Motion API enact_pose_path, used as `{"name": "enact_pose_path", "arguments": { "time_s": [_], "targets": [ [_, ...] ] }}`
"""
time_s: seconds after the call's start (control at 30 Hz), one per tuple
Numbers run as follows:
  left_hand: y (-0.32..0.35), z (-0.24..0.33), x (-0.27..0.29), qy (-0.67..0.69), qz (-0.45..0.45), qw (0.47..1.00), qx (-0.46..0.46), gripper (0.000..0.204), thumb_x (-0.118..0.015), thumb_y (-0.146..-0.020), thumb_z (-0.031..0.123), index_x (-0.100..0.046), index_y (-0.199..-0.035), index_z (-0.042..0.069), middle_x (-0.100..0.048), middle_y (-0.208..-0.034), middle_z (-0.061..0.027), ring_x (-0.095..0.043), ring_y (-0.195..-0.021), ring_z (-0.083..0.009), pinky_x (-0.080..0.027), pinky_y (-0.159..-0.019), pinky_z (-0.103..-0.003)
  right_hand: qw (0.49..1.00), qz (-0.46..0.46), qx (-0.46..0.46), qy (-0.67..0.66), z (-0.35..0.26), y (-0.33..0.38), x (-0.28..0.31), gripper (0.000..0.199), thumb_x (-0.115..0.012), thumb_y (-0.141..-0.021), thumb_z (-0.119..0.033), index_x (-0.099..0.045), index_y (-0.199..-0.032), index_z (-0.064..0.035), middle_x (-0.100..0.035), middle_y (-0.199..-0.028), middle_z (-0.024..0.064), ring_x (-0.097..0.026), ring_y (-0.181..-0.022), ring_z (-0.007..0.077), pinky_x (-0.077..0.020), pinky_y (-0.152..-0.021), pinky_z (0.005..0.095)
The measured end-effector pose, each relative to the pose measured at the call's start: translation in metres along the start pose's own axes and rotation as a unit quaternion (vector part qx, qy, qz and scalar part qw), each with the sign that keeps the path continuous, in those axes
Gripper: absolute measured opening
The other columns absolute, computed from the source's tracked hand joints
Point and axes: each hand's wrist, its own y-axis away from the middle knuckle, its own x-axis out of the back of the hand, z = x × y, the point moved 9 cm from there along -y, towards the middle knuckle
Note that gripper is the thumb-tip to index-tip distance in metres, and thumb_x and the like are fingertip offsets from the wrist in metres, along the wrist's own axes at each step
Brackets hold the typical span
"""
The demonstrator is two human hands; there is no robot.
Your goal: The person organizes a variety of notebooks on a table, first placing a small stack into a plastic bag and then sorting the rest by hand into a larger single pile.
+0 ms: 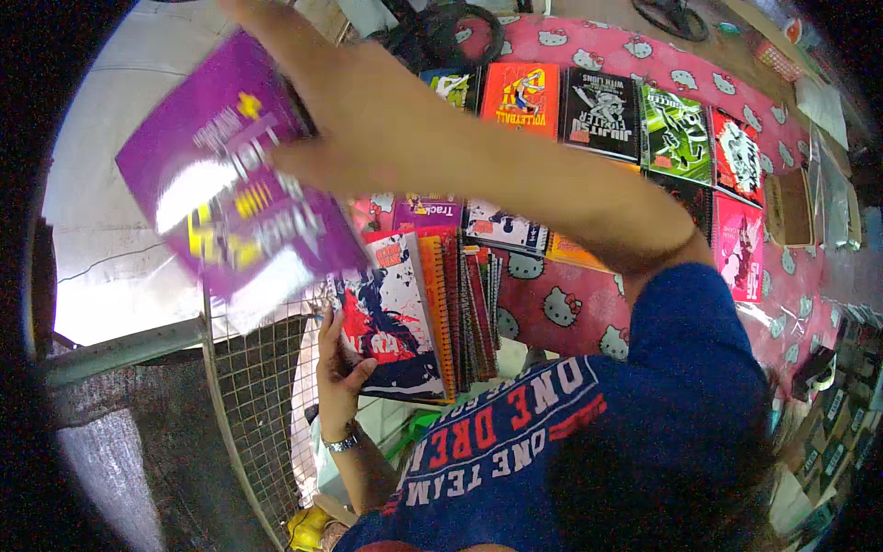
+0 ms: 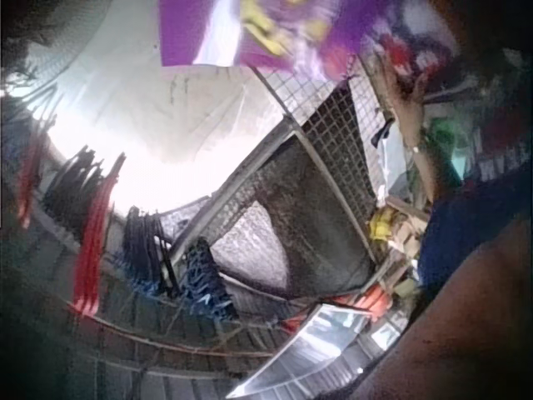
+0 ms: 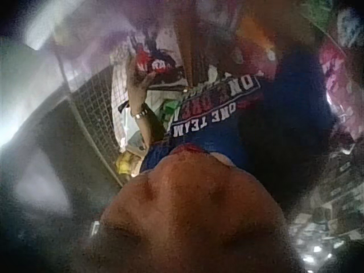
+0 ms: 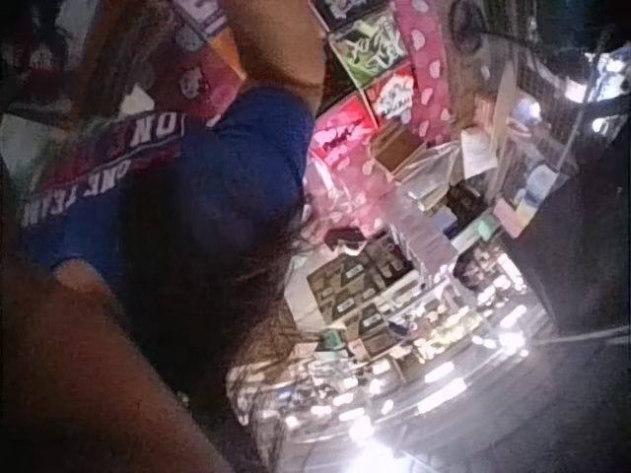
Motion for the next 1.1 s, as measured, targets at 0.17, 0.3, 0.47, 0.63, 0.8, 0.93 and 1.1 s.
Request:
{"name": "enact_pose_path", "arguments": {
  "time_s": [0.17,0.3,0.47,0.63,0.8,0.93,1.1],
  "targets": [
    [-0.009,0.001,0.002,0.361,0.022,0.932,0.030,0.064,-0.035,-0.098,0.045,-0.020,-0.147,0.007,-0.034,-0.144,-0.0148,-0.038,-0.130,-0.0255,-0.034,-0.106,-0.039,0.848,-0.475,-0.222,0.080,0.010,0.156,-0.073,0.048,-0.057,-0.085,-0.036,-0.050,-0.125,-0.0090,-0.064,-0.074,0.0180,-0.065,-0.073,0.0353,-0.0521,-0.065,0.0452],
    [-0.010,0.031,-0.018,0.131,-0.030,0.991,-0.022,0.068,-0.058,-0.091,0.019,-0.021,-0.147,0.009,-0.028,-0.146,-0.0182,-0.028,-0.136,-0.0280,-0.026,-0.109,-0.038,0.909,-0.352,-0.212,0.073,0.047,0.136,-0.072,0.041,-0.060,-0.082,-0.045,-0.060,-0.113,-0.0182,-0.065,-0.077,0.0162,-0.065,-0.073,0.0334,-0.0508,-0.068,0.0449],
    [-0.020,0.047,-0.026,-0.121,-0.038,0.992,-0.015,0.061,-0.061,-0.084,0.004,-0.038,-0.140,0.005,-0.026,-0.147,-0.0187,-0.029,-0.136,-0.0274,-0.026,-0.109,-0.036,0.910,-0.086,-0.116,0.388,0.295,0.144,-0.087,0.026,-0.054,-0.085,-0.019,-0.061,-0.107,-0.0067,-0.064,-0.106,0.0142,-0.063,-0.091,0.0365,-0.0515,-0.077,0.0445],
    [-0.016,0.042,-0.022,-0.132,-0.076,0.988,0.035,0.052,-0.057,-0.084,-0.003,-0.048,-0.134,0.004,-0.012,-0.153,-0.0198,-0.030,-0.136,-0.0280,-0.033,-0.105,-0.034,0.862,-0.248,-0.039,0.441,0.345,0.180,-0.149,0.023,-0.053,-0.081,-0.013,-0.066,-0.098,-0.0024,-0.067,-0.096,0.0133,-0.064,-0.090,0.0350,-0.0538,-0.068,0.0441],
    [-0.028,0.054,-0.027,-0.167,-0.133,0.977,-0.013,0.049,-0.060,-0.082,-0.003,-0.054,-0.130,0.007,-0.016,-0.152,-0.0208,-0.022,-0.140,-0.0319,-0.034,-0.105,-0.036,0.876,-0.376,-0.095,0.287,0.311,0.102,-0.110,0.018,-0.057,-0.074,-0.013,-0.068,-0.085,-0.0027,-0.066,-0.078,0.0204,-0.066,-0.072,0.0348,-0.0534,-0.064,0.0464],
    [-0.045,0.042,-0.001,0.102,-0.024,0.992,0.075,0.050,-0.057,-0.089,0.043,-0.059,-0.122,0.005,-0.025,-0.151,-0.0159,-0.034,-0.134,-0.0309,-0.034,-0.105,-0.041,0.991,-0.120,-0.001,-0.062,0.170,0.016,-0.019,0.026,-0.054,-0.077,-0.006,-0.061,-0.103,-0.0049,-0.066,-0.090,0.0108,-0.065,-0.082,0.0207,-0.0493,-0.071,0.0321],
    [-0.025,-0.121,0.107,0.295,-0.014,0.955,0.001,0.061,-0.044,-0.093,0.048,-0.037,-0.138,0.007,-0.038,-0.142,-0.0150,-0.041,-0.128,-0.0313,-0.042,-0.099,-0.045,0.846,-0.293,0.087,-0.437,0.039,0.035,-0.124,0.030,-0.054,-0.071,0.009,-0.061,-0.098,-0.0023,-0.064,-0.100,0.0094,-0.060,-0.097,0.0211,-0.0481,-0.081,0.0331]
  ]
}}
